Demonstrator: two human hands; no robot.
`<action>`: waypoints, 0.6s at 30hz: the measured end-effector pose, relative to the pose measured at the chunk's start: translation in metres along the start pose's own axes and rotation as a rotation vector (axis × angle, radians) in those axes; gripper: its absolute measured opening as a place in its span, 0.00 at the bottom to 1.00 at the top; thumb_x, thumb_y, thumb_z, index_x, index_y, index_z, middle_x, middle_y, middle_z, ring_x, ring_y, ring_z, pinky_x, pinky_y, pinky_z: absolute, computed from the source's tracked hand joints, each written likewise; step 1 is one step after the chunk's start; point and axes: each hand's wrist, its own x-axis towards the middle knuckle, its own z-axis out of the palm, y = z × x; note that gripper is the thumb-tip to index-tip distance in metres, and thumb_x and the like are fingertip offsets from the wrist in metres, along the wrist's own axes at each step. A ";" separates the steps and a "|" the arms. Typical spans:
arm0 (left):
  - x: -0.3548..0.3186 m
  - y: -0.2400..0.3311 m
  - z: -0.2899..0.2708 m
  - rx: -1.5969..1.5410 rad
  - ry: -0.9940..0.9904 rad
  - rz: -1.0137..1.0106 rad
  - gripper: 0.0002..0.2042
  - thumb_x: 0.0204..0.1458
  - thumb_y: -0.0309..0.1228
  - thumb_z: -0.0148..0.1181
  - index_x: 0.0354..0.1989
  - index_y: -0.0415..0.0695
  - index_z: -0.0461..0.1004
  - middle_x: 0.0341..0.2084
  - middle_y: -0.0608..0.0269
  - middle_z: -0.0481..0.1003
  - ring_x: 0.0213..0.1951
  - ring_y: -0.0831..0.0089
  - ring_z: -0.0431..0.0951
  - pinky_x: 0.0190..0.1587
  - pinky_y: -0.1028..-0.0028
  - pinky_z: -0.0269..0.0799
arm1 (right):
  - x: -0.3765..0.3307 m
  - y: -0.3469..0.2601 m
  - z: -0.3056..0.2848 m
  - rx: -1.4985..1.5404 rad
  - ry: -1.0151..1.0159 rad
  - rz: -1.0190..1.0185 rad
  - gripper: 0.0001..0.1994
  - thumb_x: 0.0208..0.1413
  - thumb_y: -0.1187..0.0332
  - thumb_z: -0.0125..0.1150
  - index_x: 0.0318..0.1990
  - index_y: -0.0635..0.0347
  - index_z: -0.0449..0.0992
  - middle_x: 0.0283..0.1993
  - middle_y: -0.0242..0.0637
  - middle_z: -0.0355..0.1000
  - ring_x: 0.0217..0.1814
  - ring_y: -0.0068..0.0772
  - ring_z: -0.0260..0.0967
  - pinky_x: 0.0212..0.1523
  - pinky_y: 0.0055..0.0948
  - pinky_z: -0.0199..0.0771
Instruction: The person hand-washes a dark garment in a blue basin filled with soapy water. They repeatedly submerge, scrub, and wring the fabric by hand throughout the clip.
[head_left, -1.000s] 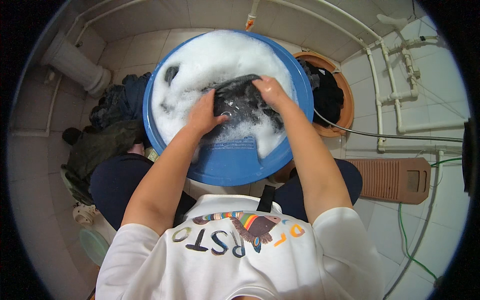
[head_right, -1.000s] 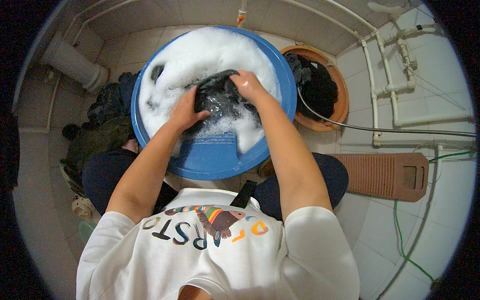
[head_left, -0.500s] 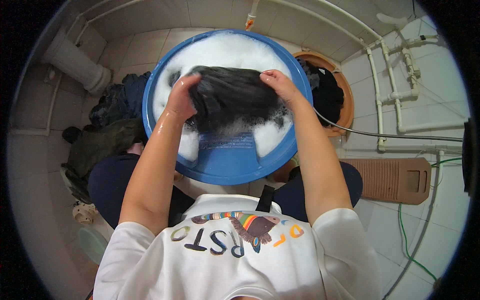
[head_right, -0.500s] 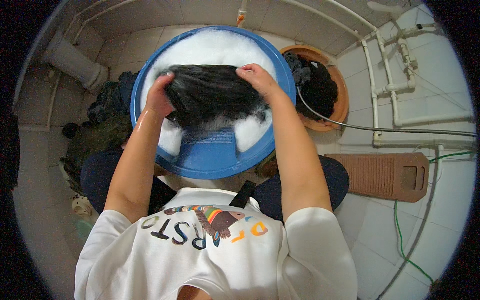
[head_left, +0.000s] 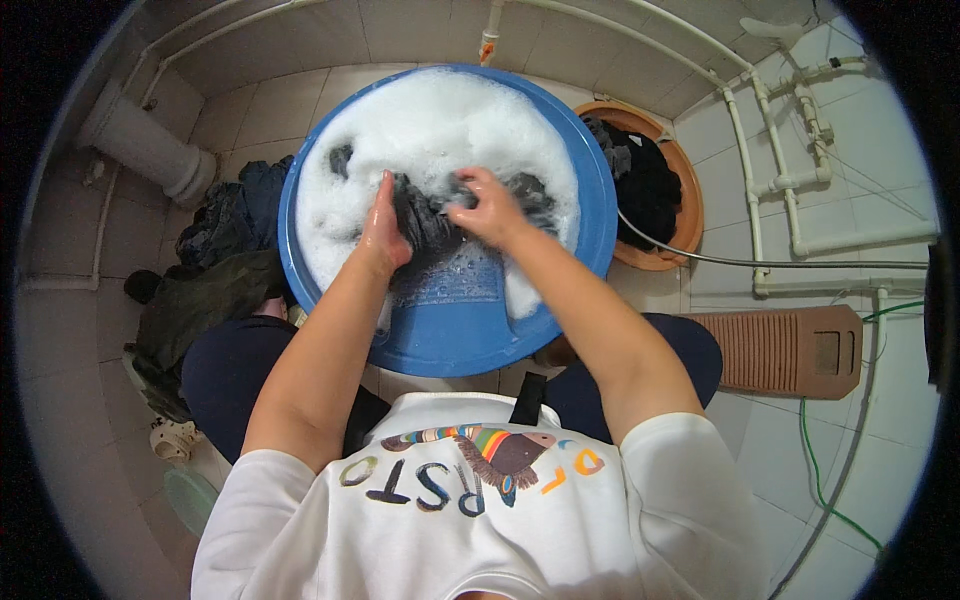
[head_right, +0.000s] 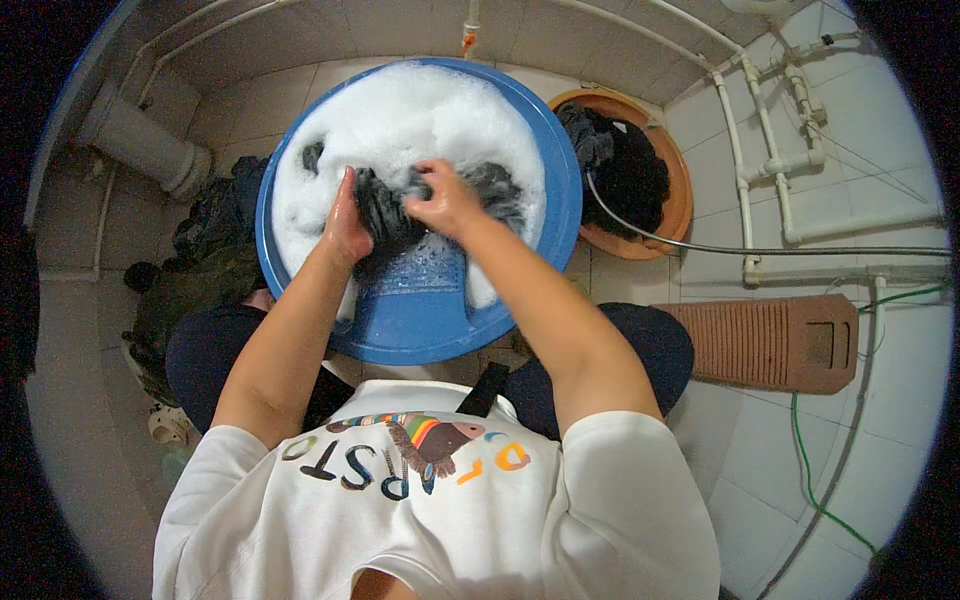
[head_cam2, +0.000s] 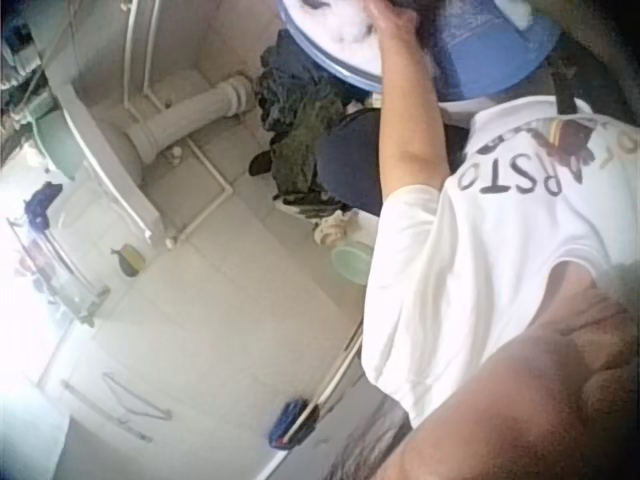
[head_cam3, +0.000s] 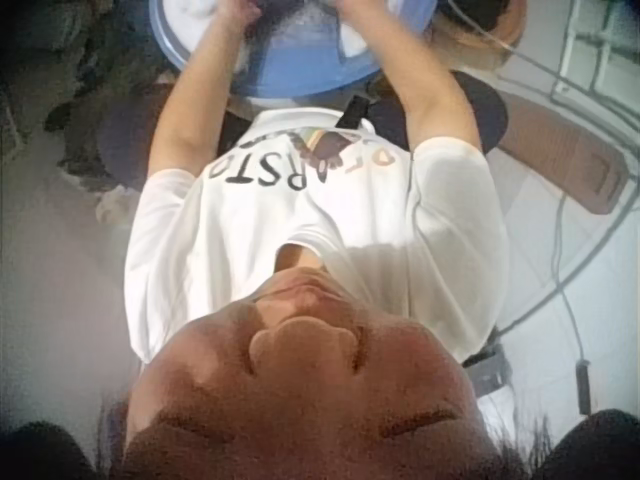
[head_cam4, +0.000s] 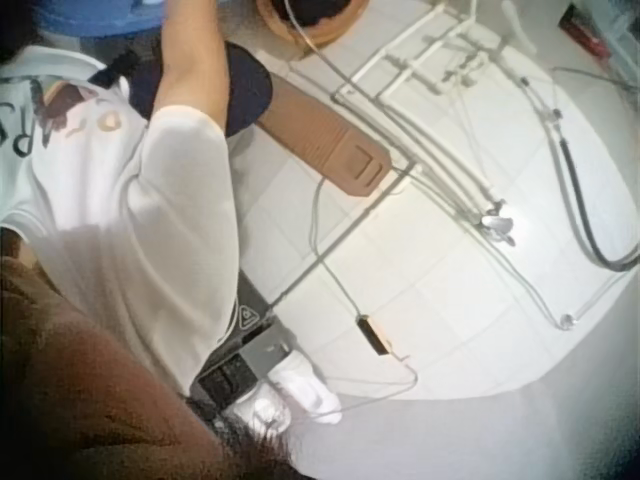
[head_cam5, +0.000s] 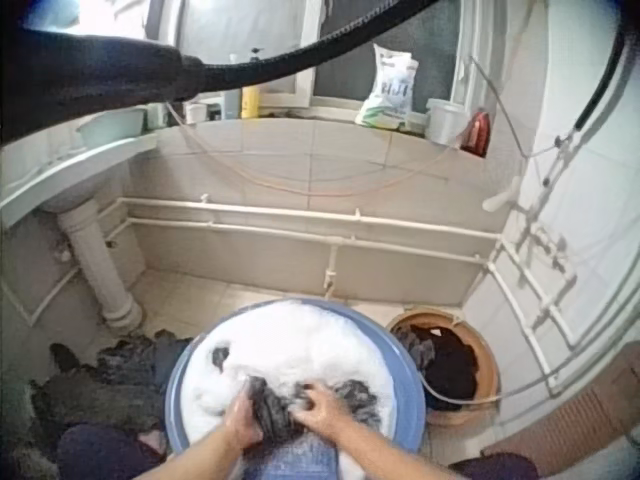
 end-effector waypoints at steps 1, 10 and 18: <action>-0.004 -0.002 0.006 0.044 0.018 0.020 0.30 0.49 0.56 0.44 0.49 0.42 0.64 0.45 0.55 0.68 0.45 0.62 0.70 0.48 0.60 0.66 | 0.000 -0.008 0.014 0.148 0.046 -0.095 0.22 0.40 0.62 0.60 0.43 0.64 0.69 0.49 0.40 0.62 0.49 0.39 0.63 0.50 0.30 0.62; 0.020 -0.025 -0.043 0.247 -0.238 0.276 0.18 0.54 0.40 0.46 0.45 0.39 0.66 0.38 0.59 0.71 0.35 0.69 0.73 0.41 0.67 0.70 | -0.035 -0.082 0.052 -0.014 0.154 -0.548 0.13 0.36 0.62 0.60 0.26 0.60 0.67 0.33 0.40 0.67 0.29 0.47 0.68 0.28 0.37 0.68; -0.010 -0.037 0.019 0.329 0.345 0.105 0.14 0.50 0.41 0.49 0.39 0.45 0.68 0.32 0.62 0.67 0.38 0.69 0.67 0.42 0.72 0.62 | -0.005 -0.041 0.022 -0.047 0.355 0.064 0.10 0.42 0.59 0.55 0.25 0.56 0.70 0.24 0.45 0.69 0.27 0.48 0.68 0.29 0.38 0.68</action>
